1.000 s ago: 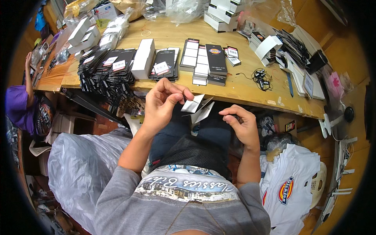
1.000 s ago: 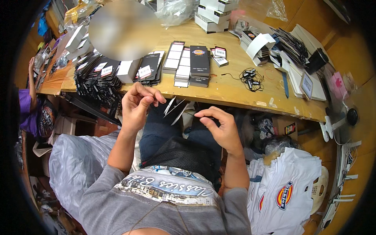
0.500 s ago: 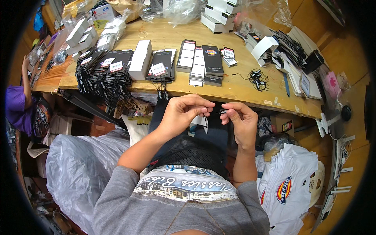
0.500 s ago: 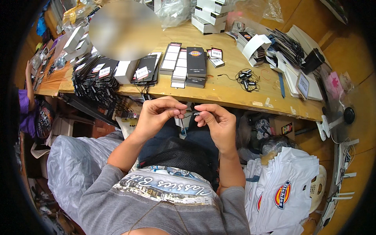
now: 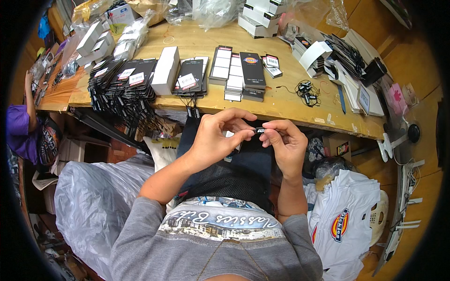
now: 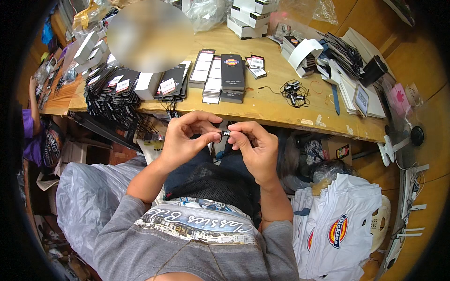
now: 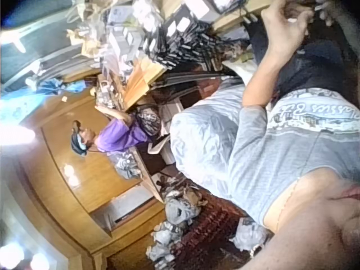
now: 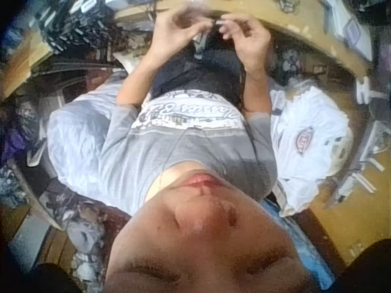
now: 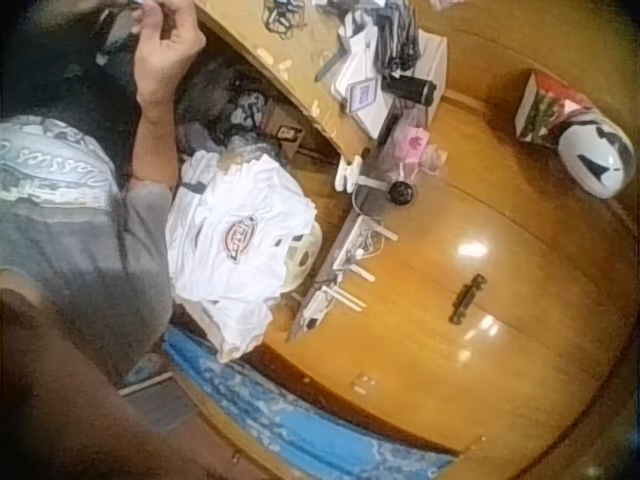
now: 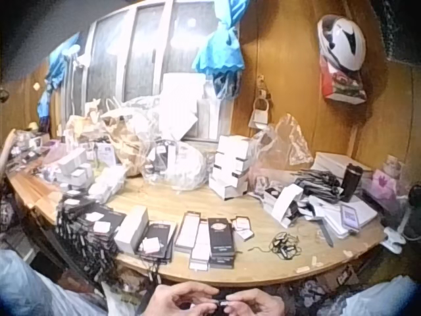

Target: The person sits at a cluttered table and repeatedly picks up small black tags and white labels. They attach the labels to the tags by hand, then place the completed tags into a stack on the table.

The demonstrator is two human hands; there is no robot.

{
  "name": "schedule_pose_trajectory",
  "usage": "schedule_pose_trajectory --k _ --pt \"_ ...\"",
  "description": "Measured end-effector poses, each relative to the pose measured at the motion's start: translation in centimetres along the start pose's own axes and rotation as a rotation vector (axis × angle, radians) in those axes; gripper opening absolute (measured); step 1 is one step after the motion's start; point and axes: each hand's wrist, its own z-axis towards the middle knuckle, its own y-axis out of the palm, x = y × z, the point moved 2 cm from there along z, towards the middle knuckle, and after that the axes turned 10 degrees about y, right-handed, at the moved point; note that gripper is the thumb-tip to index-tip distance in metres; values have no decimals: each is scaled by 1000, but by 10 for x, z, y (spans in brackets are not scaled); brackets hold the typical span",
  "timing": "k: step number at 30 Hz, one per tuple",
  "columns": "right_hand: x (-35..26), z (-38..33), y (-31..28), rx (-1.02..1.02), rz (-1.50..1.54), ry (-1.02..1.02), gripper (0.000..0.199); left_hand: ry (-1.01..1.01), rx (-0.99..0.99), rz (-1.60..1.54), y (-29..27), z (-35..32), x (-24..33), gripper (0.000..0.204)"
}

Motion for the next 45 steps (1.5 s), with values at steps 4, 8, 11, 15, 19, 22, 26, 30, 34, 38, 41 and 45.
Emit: schedule_pose_trajectory --k 4,8,11,15,19,22,26,30,34,38,41,45 --pt "-3 2 -2 -59 -114 -1 8 3 -80 17 -1 3 1 24" --pt "-4 -1 -2 -52 -39 22 7 -36 -158 -64 4 7 0 28" --pt "-3 -5 -5 -24 22 38 7 -133 -187 -218 7 9 -4 31" --pt "-3 -7 -16 19 9 86 7 -127 -183 -284 15 13 -18 35" --pt "-12 7 -41 238 -248 65 5 -141 -228 -625 46 3 -48 51" --pt "1 28 -56 256 -537 81 5 -263 -280 -571 64 1 -64 54" --pt "3 45 -53 185 -820 118 6 -488 -274 -656 77 -1 -91 41" --pt "14 50 -53 153 -953 -30 6 -675 -137 -667 86 -5 -106 32" --pt "9 49 -46 122 -1027 -76 5 -703 -143 -744 85 -4 -106 27" --pt "9 49 -42 81 -1077 -108 5 -691 -136 -697 81 -6 -113 24" --pt "10 50 -43 57 -1104 -86 4 -720 -149 -603 77 -5 -107 18" --pt "6 51 -53 2 -1012 5 3 -485 -204 -572 66 -2 -88 21"
